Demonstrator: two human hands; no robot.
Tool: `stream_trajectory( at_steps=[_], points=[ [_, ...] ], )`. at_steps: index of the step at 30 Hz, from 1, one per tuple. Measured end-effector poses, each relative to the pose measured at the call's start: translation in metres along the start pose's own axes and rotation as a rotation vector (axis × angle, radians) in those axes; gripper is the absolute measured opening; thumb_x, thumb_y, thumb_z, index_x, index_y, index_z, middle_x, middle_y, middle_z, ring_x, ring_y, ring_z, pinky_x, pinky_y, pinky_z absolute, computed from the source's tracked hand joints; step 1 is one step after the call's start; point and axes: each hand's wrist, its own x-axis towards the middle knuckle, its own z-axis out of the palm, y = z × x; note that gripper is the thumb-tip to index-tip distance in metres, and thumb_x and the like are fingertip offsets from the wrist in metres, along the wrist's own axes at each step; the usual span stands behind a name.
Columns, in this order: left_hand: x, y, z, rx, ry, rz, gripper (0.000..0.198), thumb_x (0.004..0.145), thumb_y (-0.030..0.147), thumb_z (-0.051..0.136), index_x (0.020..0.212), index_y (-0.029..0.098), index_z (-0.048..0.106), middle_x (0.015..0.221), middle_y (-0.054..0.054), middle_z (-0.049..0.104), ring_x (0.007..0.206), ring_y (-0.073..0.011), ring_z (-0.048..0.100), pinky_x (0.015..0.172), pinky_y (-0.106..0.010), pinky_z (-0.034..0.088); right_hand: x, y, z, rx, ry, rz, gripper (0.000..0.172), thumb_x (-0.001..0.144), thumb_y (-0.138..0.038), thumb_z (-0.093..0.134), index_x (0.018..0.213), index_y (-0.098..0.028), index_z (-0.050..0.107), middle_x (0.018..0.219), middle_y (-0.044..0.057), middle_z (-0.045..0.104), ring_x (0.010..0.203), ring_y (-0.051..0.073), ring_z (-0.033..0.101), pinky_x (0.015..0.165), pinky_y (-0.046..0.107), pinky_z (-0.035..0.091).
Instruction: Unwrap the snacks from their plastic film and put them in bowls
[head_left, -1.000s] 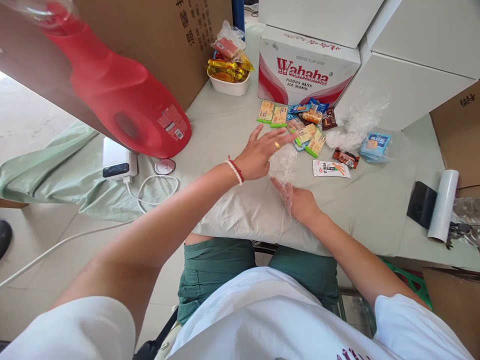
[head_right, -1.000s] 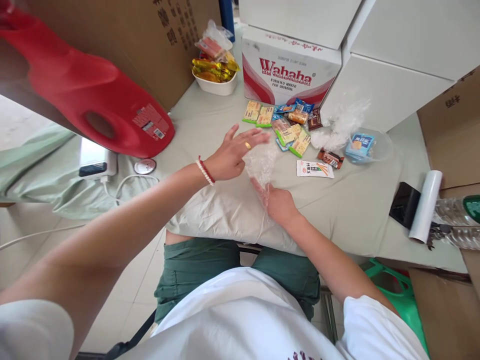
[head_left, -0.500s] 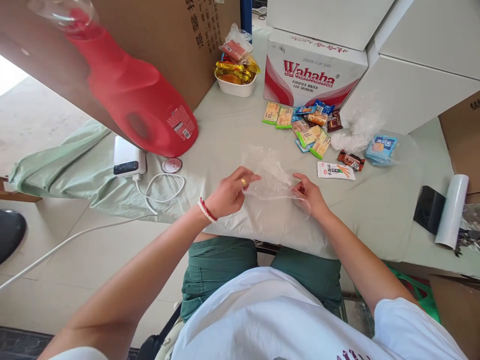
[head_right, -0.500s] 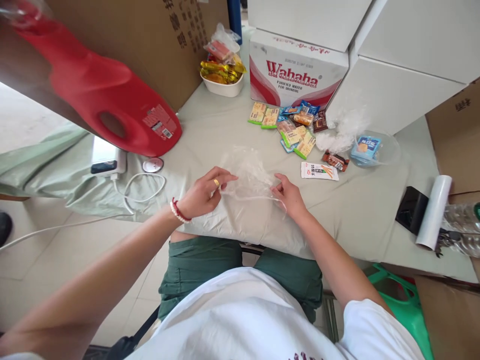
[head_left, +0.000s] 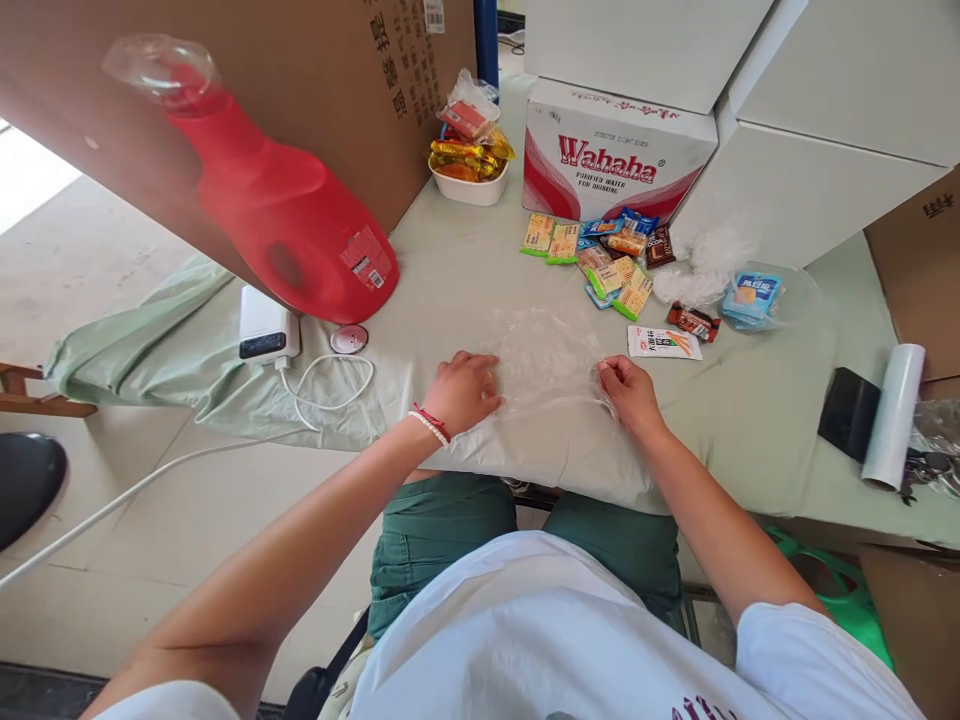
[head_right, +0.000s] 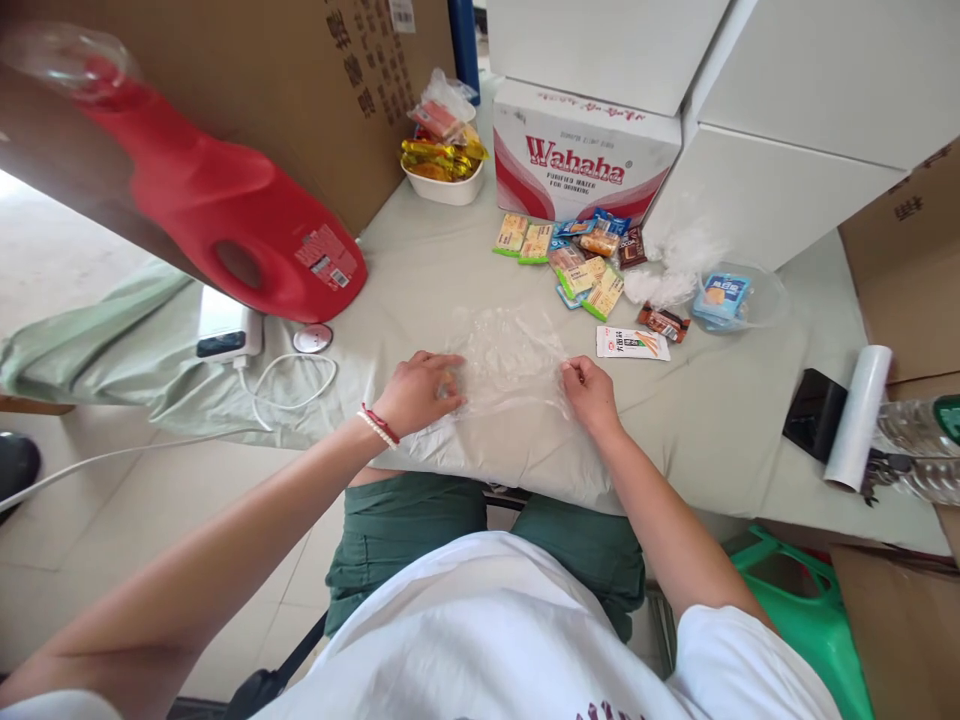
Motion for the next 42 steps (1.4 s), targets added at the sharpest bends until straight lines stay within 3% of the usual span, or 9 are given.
stream_trajectory(
  at_steps=[3, 7, 13, 17, 25, 30, 35, 38, 42],
  points=[
    [-0.001, -0.002, 0.006, 0.068, -0.005, -0.012, 0.041, 0.083, 0.04, 0.065, 0.12, 0.023, 0.069, 0.163, -0.012, 0.048, 0.152, -0.0367, 0.039, 0.122, -0.067, 0.028, -0.004, 0.007, -0.011, -0.046, 0.092, 0.016, 0.041, 0.087, -0.059, 0.054, 0.098, -0.021, 0.063, 0.076, 0.002, 0.066, 0.068, 0.018, 0.056, 0.061, 0.028, 0.045],
    [-0.005, -0.013, 0.01, 0.143, -0.135, 0.082, 0.083, 0.091, 0.059, 0.057, 0.162, 0.024, 0.034, 0.174, -0.013, 0.025, 0.161, -0.0351, 0.022, 0.126, -0.071, 0.001, -0.012, 0.016, -0.028, 0.081, 0.101, 0.11, 0.043, 0.079, -0.062, 0.06, 0.095, -0.022, 0.06, 0.071, -0.002, 0.061, 0.059, 0.015, 0.049, 0.055, 0.027, 0.04],
    [-0.007, -0.022, 0.006, 0.218, -0.231, 0.139, 0.109, 0.083, 0.075, 0.061, 0.168, 0.022, 0.019, 0.176, -0.017, 0.011, 0.163, -0.0383, 0.012, 0.124, -0.072, -0.009, -0.021, 0.026, -0.064, 0.109, 0.148, 0.225, 0.042, 0.071, -0.058, 0.066, 0.09, -0.021, 0.06, 0.067, -0.004, 0.057, 0.054, 0.013, 0.044, 0.052, 0.027, 0.036],
    [-0.005, -0.029, 0.0, 0.115, -0.223, 0.15, 0.104, 0.084, 0.068, 0.065, 0.167, 0.022, 0.023, 0.176, -0.017, 0.014, 0.163, -0.0376, 0.014, 0.126, -0.069, -0.001, -0.028, 0.004, -0.073, -0.242, 0.336, -0.007, 0.032, 0.088, -0.049, 0.057, 0.095, -0.02, 0.067, 0.084, 0.006, 0.07, 0.074, 0.021, 0.062, 0.075, 0.035, 0.051],
    [0.021, -0.018, -0.012, 0.036, -0.038, -0.036, 0.047, 0.102, 0.037, 0.036, 0.138, 0.031, 0.066, 0.165, -0.005, 0.045, 0.161, -0.031, 0.024, 0.126, -0.069, 0.018, -0.074, -0.05, 0.064, -0.577, -0.448, -0.767, 0.04, 0.1, -0.032, 0.06, 0.139, -0.021, 0.066, 0.147, 0.014, 0.061, 0.14, 0.029, 0.05, 0.119, 0.051, 0.041],
    [0.025, 0.012, 0.012, 0.166, 0.043, -0.116, 0.06, 0.106, 0.042, 0.023, 0.161, 0.025, 0.041, 0.17, -0.014, 0.034, 0.16, -0.036, 0.026, 0.123, -0.078, 0.007, -0.093, -0.048, 0.108, -0.525, -0.494, -0.798, 0.055, 0.1, -0.04, 0.064, 0.149, -0.017, 0.057, 0.155, 0.015, 0.055, 0.148, 0.03, 0.041, 0.126, 0.055, 0.033],
    [0.032, 0.003, 0.024, 0.208, 0.084, -0.046, 0.064, 0.107, 0.045, 0.023, 0.167, 0.025, 0.028, 0.174, -0.012, 0.023, 0.161, -0.0332, 0.024, 0.125, -0.074, -0.003, -0.063, -0.044, 0.073, -0.466, -0.302, -0.752, 0.043, 0.107, -0.031, 0.045, 0.144, -0.017, 0.062, 0.146, 0.013, 0.064, 0.144, 0.025, 0.048, 0.125, 0.048, 0.038],
    [0.037, -0.011, 0.022, 0.214, 0.085, -0.004, 0.064, 0.107, 0.047, 0.024, 0.167, 0.026, 0.026, 0.174, -0.011, 0.023, 0.161, -0.0328, 0.025, 0.125, -0.073, -0.006, -0.039, -0.022, 0.032, -0.622, -0.126, -0.537, 0.048, 0.107, -0.034, 0.044, 0.148, -0.014, 0.059, 0.159, 0.017, 0.05, 0.153, 0.03, 0.038, 0.125, 0.057, 0.033],
    [0.038, -0.018, 0.019, 0.214, 0.063, 0.007, 0.064, 0.106, 0.048, 0.027, 0.167, 0.03, 0.025, 0.174, -0.009, 0.021, 0.161, -0.0332, 0.025, 0.126, -0.073, -0.003, -0.013, 0.003, -0.025, -0.605, 0.026, -0.269, 0.046, 0.106, -0.04, 0.039, 0.132, -0.016, 0.069, 0.144, 0.017, 0.064, 0.135, 0.029, 0.057, 0.113, 0.053, 0.046]
  ],
)
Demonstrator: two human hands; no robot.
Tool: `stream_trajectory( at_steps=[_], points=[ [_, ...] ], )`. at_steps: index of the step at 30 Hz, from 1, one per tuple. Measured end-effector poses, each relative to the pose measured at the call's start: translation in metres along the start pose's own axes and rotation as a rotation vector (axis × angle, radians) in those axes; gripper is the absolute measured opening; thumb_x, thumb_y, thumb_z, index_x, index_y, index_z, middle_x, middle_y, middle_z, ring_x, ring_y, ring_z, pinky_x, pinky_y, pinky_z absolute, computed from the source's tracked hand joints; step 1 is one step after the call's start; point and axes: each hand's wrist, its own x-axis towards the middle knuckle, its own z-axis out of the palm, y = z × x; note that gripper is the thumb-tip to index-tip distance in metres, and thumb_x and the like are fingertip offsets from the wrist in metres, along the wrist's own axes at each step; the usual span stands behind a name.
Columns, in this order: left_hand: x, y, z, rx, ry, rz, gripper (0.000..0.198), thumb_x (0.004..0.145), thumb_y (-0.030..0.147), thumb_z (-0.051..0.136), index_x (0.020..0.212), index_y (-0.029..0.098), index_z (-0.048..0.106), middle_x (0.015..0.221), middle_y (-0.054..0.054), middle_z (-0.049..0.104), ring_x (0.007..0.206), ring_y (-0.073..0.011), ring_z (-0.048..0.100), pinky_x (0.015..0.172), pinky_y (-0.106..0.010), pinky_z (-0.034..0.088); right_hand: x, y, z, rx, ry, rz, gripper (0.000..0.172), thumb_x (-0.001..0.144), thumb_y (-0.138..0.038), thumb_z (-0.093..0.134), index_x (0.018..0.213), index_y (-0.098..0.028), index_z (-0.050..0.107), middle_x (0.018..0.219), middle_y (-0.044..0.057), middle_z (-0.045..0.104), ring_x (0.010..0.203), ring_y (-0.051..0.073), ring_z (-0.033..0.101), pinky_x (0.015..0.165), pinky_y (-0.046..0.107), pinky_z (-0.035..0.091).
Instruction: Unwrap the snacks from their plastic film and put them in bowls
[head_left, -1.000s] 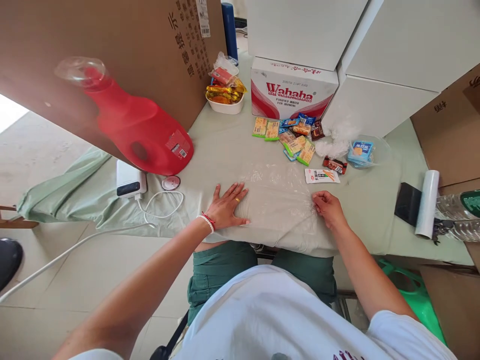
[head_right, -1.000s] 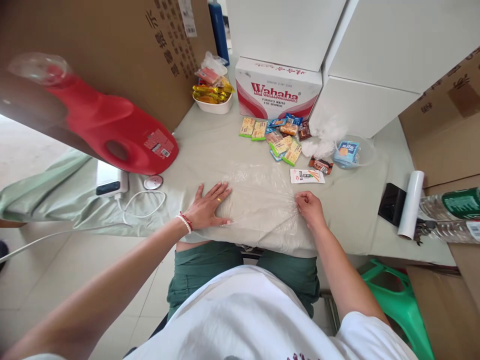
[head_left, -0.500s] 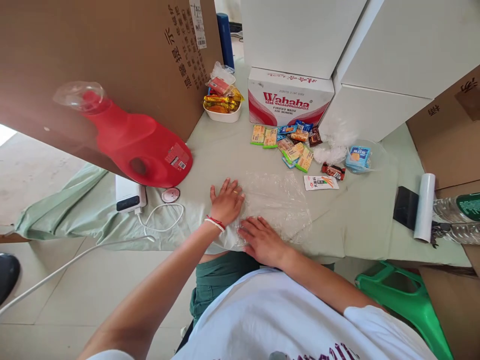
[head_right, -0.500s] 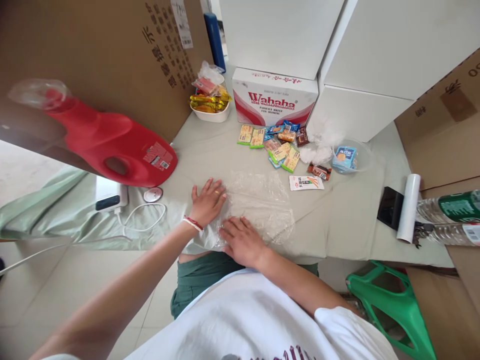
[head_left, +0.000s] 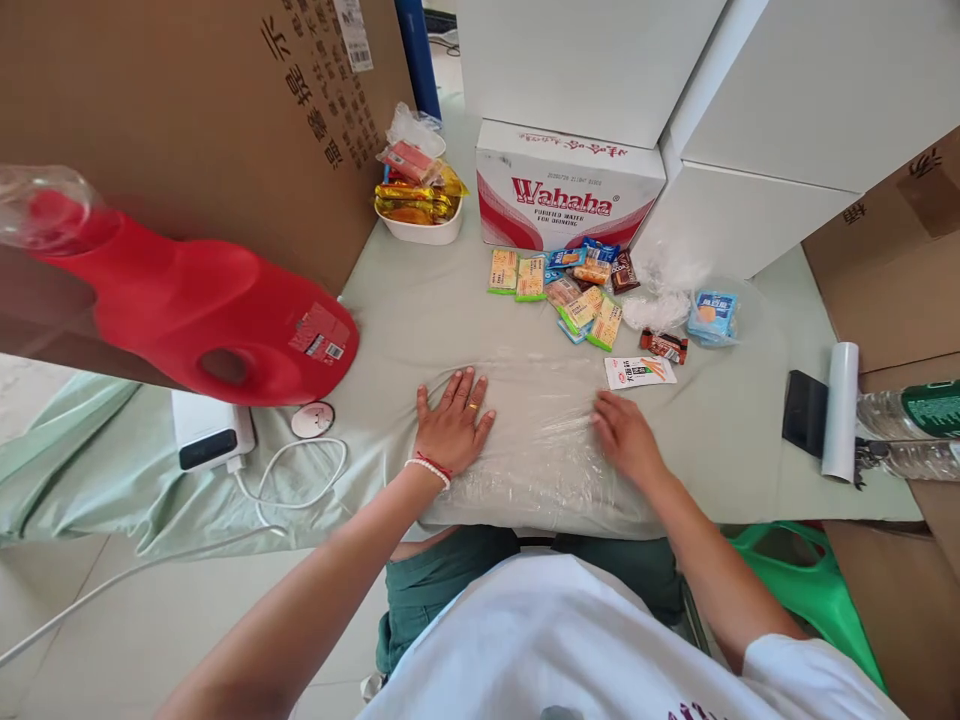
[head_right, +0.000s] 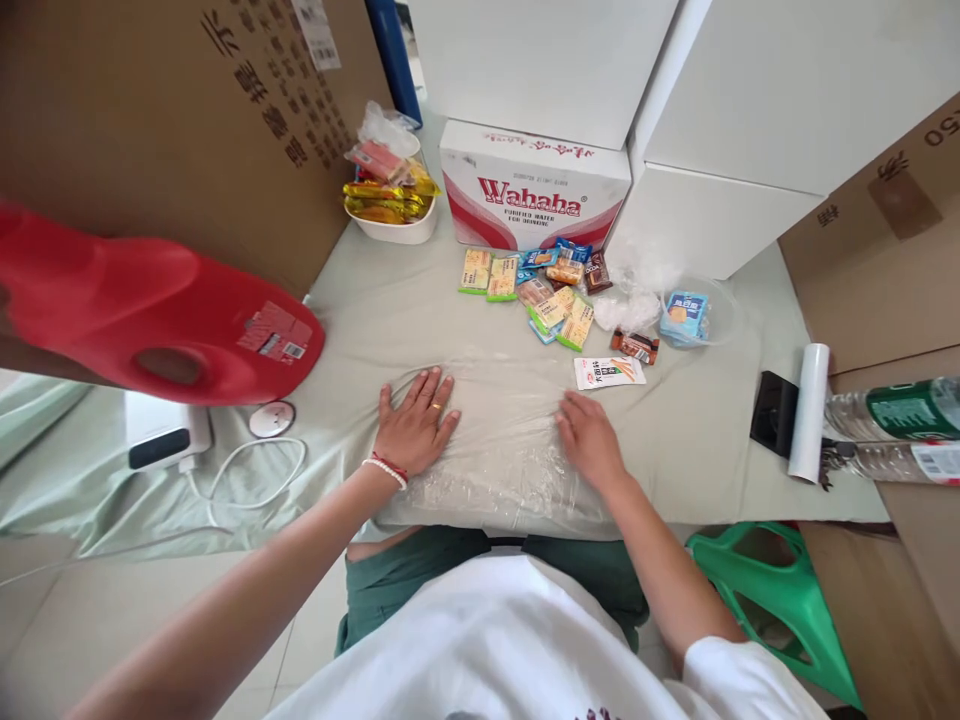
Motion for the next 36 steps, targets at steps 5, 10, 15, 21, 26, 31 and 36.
stream_trajectory(
  at_steps=[5, 10, 15, 21, 26, 31, 36],
  points=[
    [-0.001, 0.001, -0.001, 0.002, -0.005, -0.008, 0.064, 0.106, 0.049, 0.029, 0.168, 0.032, 0.024, 0.174, -0.009, 0.023, 0.16, -0.0337, 0.026, 0.126, -0.072, -0.001, 0.079, 0.01, -0.032, -0.022, 0.127, 0.407, 0.056, 0.105, -0.054, 0.037, 0.138, -0.015, 0.06, 0.125, 0.019, 0.072, 0.114, 0.032, 0.068, 0.1, 0.048, 0.052],
    [-0.001, 0.001, -0.002, -0.003, -0.001, -0.001, 0.064, 0.106, 0.049, 0.03, 0.167, 0.031, 0.026, 0.174, -0.009, 0.024, 0.16, -0.0326, 0.027, 0.127, -0.072, 0.001, 0.17, -0.008, -0.028, -0.125, 0.053, 0.631, 0.076, 0.099, -0.067, 0.044, 0.142, -0.004, 0.051, 0.136, 0.031, 0.062, 0.128, 0.043, 0.06, 0.104, 0.056, 0.047],
    [-0.001, 0.001, -0.003, -0.019, -0.001, -0.003, 0.064, 0.106, 0.05, 0.029, 0.167, 0.03, 0.027, 0.174, -0.009, 0.023, 0.16, -0.034, 0.026, 0.127, -0.073, 0.003, 0.187, -0.004, -0.023, -0.055, 0.062, 0.726, 0.08, 0.088, -0.055, 0.068, 0.143, 0.0, 0.049, 0.138, 0.031, 0.061, 0.129, 0.039, 0.061, 0.106, 0.049, 0.049],
    [-0.001, 0.002, -0.004, -0.022, 0.003, -0.002, 0.064, 0.106, 0.049, 0.03, 0.166, 0.03, 0.029, 0.174, -0.008, 0.024, 0.16, -0.0322, 0.026, 0.128, -0.07, 0.001, 0.203, -0.015, -0.018, 0.048, 0.067, 0.744, 0.075, 0.092, -0.063, 0.06, 0.135, -0.001, 0.06, 0.134, 0.031, 0.063, 0.127, 0.038, 0.062, 0.105, 0.046, 0.05],
    [-0.001, 0.002, -0.002, -0.004, 0.01, 0.001, 0.064, 0.106, 0.051, 0.029, 0.165, 0.027, 0.033, 0.174, -0.008, 0.025, 0.161, -0.0301, 0.025, 0.128, -0.07, 0.003, 0.229, -0.036, -0.006, 0.006, 0.089, 0.727, 0.088, 0.081, -0.059, 0.078, 0.144, -0.004, 0.051, 0.144, 0.03, 0.056, 0.132, 0.038, 0.057, 0.108, 0.048, 0.048],
    [-0.002, 0.002, 0.001, 0.024, 0.025, -0.021, 0.063, 0.107, 0.049, 0.028, 0.164, 0.025, 0.035, 0.174, -0.006, 0.025, 0.161, -0.0271, 0.025, 0.129, -0.068, 0.003, 0.213, -0.037, -0.02, -0.082, 0.07, 0.62, 0.069, 0.082, -0.033, 0.077, 0.141, -0.006, 0.053, 0.138, 0.027, 0.059, 0.128, 0.04, 0.056, 0.106, 0.05, 0.048],
    [-0.002, 0.002, 0.003, 0.012, 0.038, -0.01, 0.063, 0.106, 0.05, 0.03, 0.164, 0.026, 0.034, 0.174, -0.006, 0.025, 0.161, -0.0291, 0.025, 0.129, -0.068, 0.003, 0.131, -0.043, -0.036, -0.15, 0.016, -0.029, 0.07, 0.087, -0.029, 0.066, 0.15, -0.008, 0.047, 0.135, 0.024, 0.058, 0.125, 0.04, 0.053, 0.109, 0.053, 0.043]
  ],
)
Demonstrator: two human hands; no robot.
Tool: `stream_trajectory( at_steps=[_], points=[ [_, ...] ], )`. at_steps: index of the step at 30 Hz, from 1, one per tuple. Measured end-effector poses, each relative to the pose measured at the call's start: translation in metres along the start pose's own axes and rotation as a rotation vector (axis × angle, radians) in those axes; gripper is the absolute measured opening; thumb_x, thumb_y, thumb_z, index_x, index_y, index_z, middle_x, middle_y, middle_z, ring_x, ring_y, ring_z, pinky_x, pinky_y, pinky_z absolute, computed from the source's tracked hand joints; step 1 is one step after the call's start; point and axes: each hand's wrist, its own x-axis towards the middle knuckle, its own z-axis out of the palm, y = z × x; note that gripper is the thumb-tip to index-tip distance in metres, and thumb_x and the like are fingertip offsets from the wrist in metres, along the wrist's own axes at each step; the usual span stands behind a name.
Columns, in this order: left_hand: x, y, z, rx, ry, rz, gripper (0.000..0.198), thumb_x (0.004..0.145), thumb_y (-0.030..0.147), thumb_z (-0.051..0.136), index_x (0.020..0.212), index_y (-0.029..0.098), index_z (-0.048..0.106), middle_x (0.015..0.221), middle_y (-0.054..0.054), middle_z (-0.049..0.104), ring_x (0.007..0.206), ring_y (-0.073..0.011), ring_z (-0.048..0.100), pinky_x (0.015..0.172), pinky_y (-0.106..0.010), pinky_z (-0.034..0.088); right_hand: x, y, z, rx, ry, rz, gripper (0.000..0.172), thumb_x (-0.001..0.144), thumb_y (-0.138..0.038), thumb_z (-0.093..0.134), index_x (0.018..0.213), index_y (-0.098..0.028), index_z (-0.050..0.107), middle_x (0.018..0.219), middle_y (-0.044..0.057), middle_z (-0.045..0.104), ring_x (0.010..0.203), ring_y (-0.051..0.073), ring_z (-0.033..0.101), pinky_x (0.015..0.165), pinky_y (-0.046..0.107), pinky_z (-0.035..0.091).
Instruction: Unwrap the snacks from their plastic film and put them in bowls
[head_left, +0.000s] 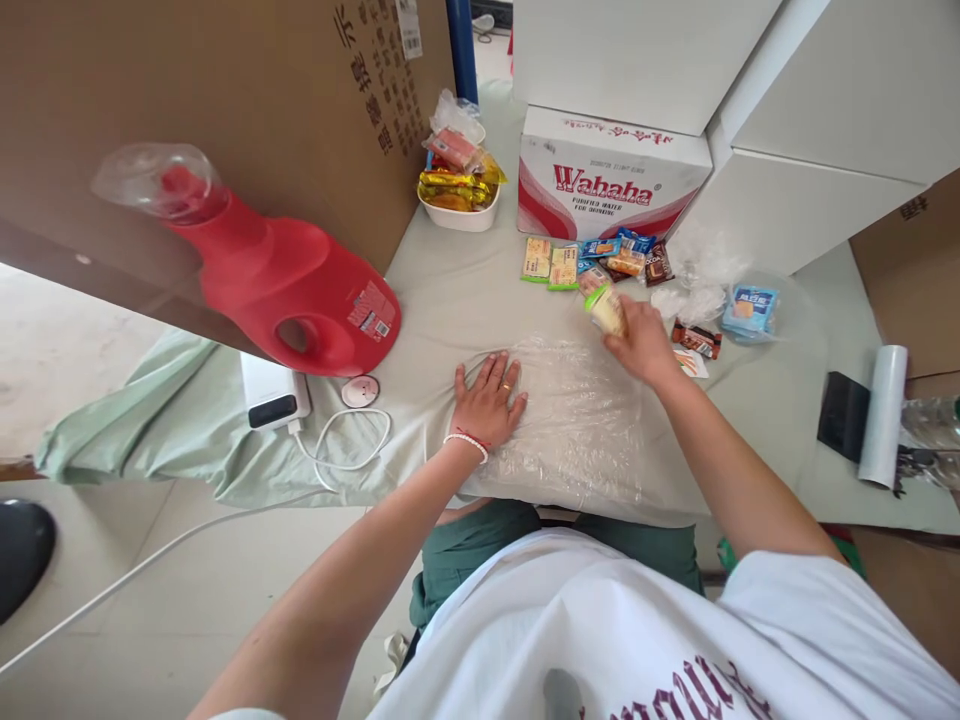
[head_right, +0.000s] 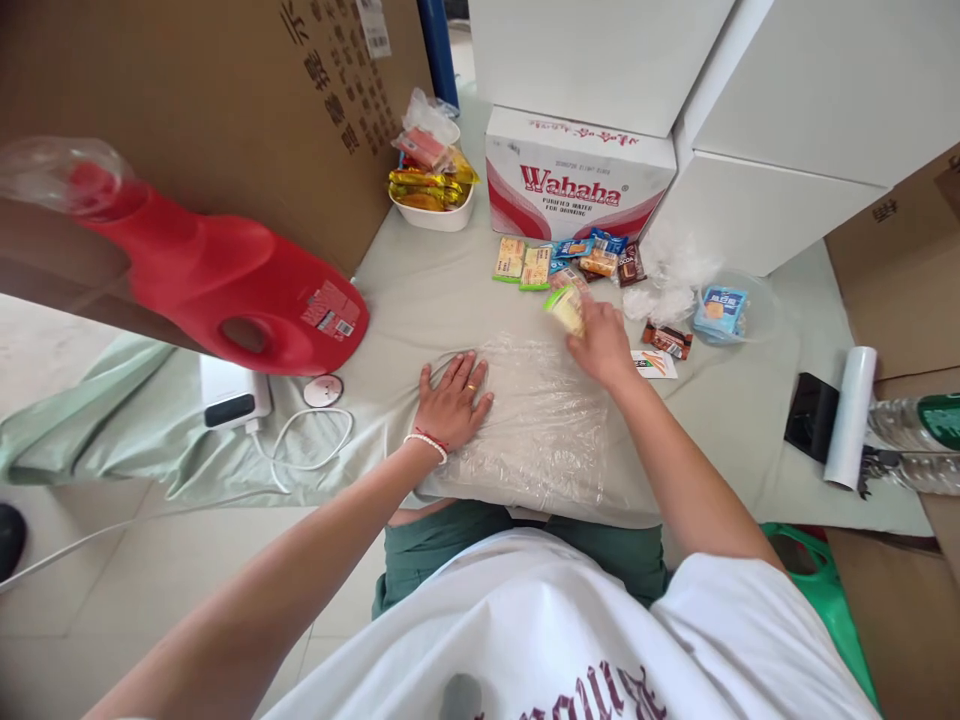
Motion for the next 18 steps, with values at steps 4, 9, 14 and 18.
stream_trajectory(
  at_steps=[4, 9, 14, 18],
  points=[
    [0.0, -0.001, 0.001, -0.016, 0.022, 0.011, 0.062, 0.106, 0.05, 0.031, 0.163, 0.025, 0.036, 0.173, -0.006, 0.027, 0.16, -0.0292, 0.026, 0.129, -0.069, 0.003, -0.067, -0.023, 0.012, 0.052, -0.253, -0.47, 0.069, 0.088, -0.019, 0.063, 0.154, -0.013, 0.046, 0.144, 0.019, 0.055, 0.126, 0.034, 0.05, 0.111, 0.049, 0.043],
    [0.0, -0.001, 0.004, -0.029, 0.042, 0.004, 0.062, 0.106, 0.049, 0.033, 0.163, 0.025, 0.038, 0.173, -0.007, 0.028, 0.159, -0.0307, 0.028, 0.129, -0.069, 0.004, -0.092, -0.044, 0.037, -0.003, -0.429, -0.42, 0.067, 0.088, -0.019, 0.07, 0.152, -0.015, 0.05, 0.145, 0.017, 0.057, 0.127, 0.034, 0.048, 0.108, 0.049, 0.044],
    [0.0, -0.001, 0.004, -0.037, 0.047, 0.009, 0.062, 0.106, 0.049, 0.033, 0.163, 0.025, 0.039, 0.172, -0.008, 0.029, 0.159, -0.0308, 0.029, 0.129, -0.069, 0.004, -0.088, -0.051, 0.038, -0.012, -0.393, -0.347, 0.063, 0.09, -0.033, 0.076, 0.147, -0.017, 0.055, 0.141, 0.016, 0.058, 0.127, 0.034, 0.048, 0.107, 0.046, 0.044],
    [0.0, 0.0, 0.003, -0.035, 0.045, 0.0, 0.061, 0.106, 0.048, 0.032, 0.162, 0.025, 0.039, 0.172, -0.007, 0.029, 0.159, -0.0298, 0.029, 0.129, -0.068, 0.004, -0.091, -0.059, 0.036, -0.094, -0.405, -0.319, 0.059, 0.092, -0.031, 0.073, 0.146, -0.016, 0.055, 0.138, 0.017, 0.06, 0.124, 0.034, 0.049, 0.102, 0.046, 0.043]
  ],
)
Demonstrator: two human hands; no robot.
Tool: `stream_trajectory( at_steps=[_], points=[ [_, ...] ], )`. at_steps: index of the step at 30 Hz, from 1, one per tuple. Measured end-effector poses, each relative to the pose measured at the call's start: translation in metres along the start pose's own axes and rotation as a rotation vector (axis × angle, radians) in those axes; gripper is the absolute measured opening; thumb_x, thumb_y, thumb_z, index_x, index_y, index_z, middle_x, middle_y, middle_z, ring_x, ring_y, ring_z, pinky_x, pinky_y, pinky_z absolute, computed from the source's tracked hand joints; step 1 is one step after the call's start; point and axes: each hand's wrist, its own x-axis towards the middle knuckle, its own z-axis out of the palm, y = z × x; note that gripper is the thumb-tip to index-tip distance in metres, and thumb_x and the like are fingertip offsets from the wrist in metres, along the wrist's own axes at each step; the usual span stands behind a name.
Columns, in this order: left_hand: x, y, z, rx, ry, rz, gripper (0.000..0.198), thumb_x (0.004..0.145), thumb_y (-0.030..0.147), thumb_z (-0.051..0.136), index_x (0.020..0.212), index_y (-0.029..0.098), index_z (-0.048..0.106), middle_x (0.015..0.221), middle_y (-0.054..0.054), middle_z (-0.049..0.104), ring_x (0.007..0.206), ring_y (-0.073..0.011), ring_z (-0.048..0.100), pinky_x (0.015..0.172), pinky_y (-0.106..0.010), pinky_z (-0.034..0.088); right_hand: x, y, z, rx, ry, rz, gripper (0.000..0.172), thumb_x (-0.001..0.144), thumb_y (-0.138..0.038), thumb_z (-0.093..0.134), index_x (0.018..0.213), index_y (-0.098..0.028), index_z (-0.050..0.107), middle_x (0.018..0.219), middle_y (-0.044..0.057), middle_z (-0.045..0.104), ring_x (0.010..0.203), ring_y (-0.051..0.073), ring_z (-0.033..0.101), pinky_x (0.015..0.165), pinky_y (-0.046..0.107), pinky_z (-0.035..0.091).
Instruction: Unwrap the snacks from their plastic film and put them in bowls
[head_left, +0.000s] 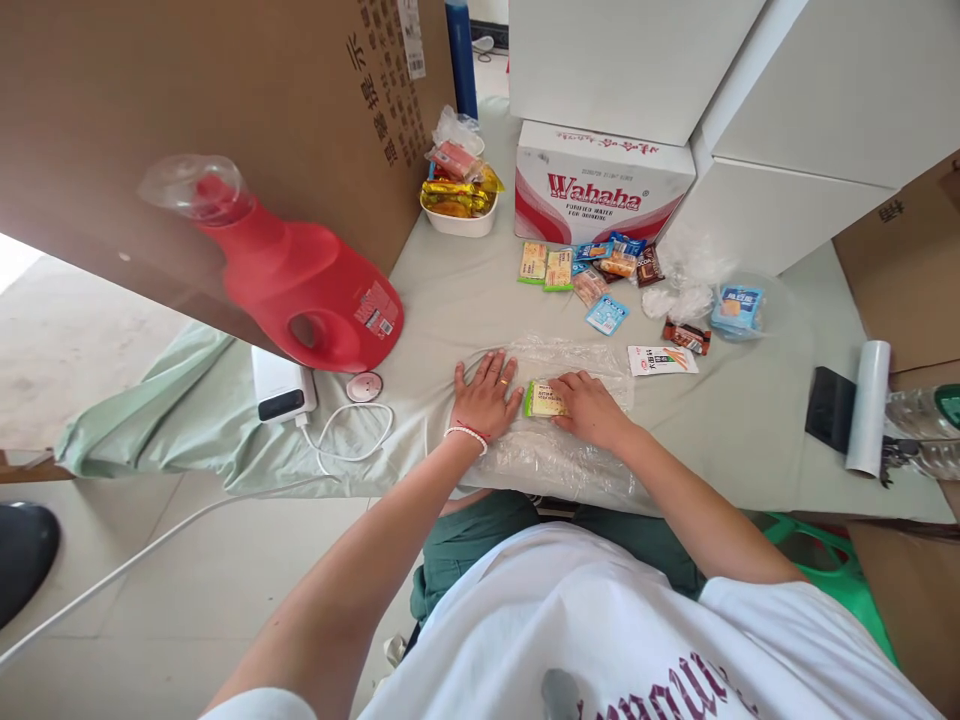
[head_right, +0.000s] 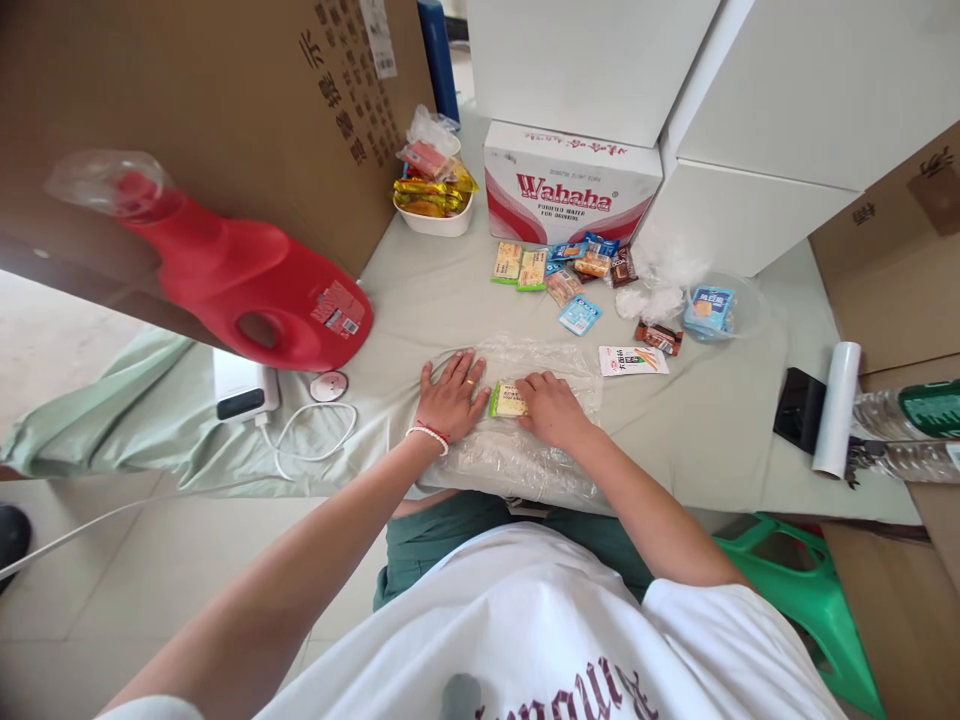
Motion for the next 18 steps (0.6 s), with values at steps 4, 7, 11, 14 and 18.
stream_trajectory(
  at_steps=[4, 7, 11, 14, 18],
  points=[
    [-0.0002, 0.0004, 0.0007, 0.006, 0.003, 0.001, 0.061, 0.107, 0.047, 0.028, 0.163, 0.024, 0.037, 0.172, -0.007, 0.03, 0.159, -0.0281, 0.029, 0.129, -0.069, 0.005, -0.0045, -0.0038, -0.0006, 0.005, -0.007, 0.026, 0.056, 0.093, -0.028, 0.068, 0.145, -0.015, 0.055, 0.137, 0.017, 0.06, 0.123, 0.033, 0.049, 0.101, 0.045, 0.042],
    [-0.0003, 0.0001, 0.0005, 0.009, 0.002, 0.001, 0.061, 0.107, 0.046, 0.025, 0.163, 0.024, 0.037, 0.172, -0.007, 0.03, 0.159, -0.0277, 0.029, 0.129, -0.069, 0.006, -0.0065, -0.0034, 0.0009, 0.011, -0.003, 0.052, 0.056, 0.093, -0.028, 0.067, 0.145, -0.015, 0.055, 0.137, 0.017, 0.059, 0.124, 0.033, 0.049, 0.101, 0.043, 0.042],
    [-0.0004, -0.0006, -0.0006, 0.012, -0.001, 0.001, 0.062, 0.107, 0.045, 0.022, 0.164, 0.023, 0.036, 0.172, -0.007, 0.031, 0.159, -0.0278, 0.029, 0.129, -0.068, 0.007, -0.0069, -0.0017, 0.006, 0.028, 0.011, 0.052, 0.061, 0.093, -0.032, 0.069, 0.149, -0.015, 0.052, 0.14, 0.016, 0.057, 0.126, 0.033, 0.048, 0.103, 0.044, 0.041],
    [-0.0005, -0.0004, -0.0004, 0.019, 0.004, -0.006, 0.062, 0.107, 0.045, 0.022, 0.164, 0.023, 0.036, 0.172, -0.007, 0.031, 0.159, -0.0283, 0.029, 0.13, -0.067, 0.007, -0.0068, -0.0007, 0.0084, 0.039, 0.021, 0.057, 0.062, 0.093, -0.034, 0.07, 0.15, -0.016, 0.051, 0.141, 0.017, 0.056, 0.127, 0.032, 0.048, 0.104, 0.045, 0.041],
    [-0.0006, -0.0001, 0.0012, 0.018, 0.005, -0.005, 0.062, 0.107, 0.046, 0.024, 0.164, 0.021, 0.035, 0.172, -0.008, 0.031, 0.159, -0.0278, 0.029, 0.13, -0.066, 0.004, -0.0058, 0.0008, 0.0082, 0.039, 0.043, 0.056, 0.059, 0.094, -0.032, 0.069, 0.148, -0.015, 0.053, 0.14, 0.016, 0.057, 0.126, 0.031, 0.049, 0.105, 0.044, 0.041]
  ],
)
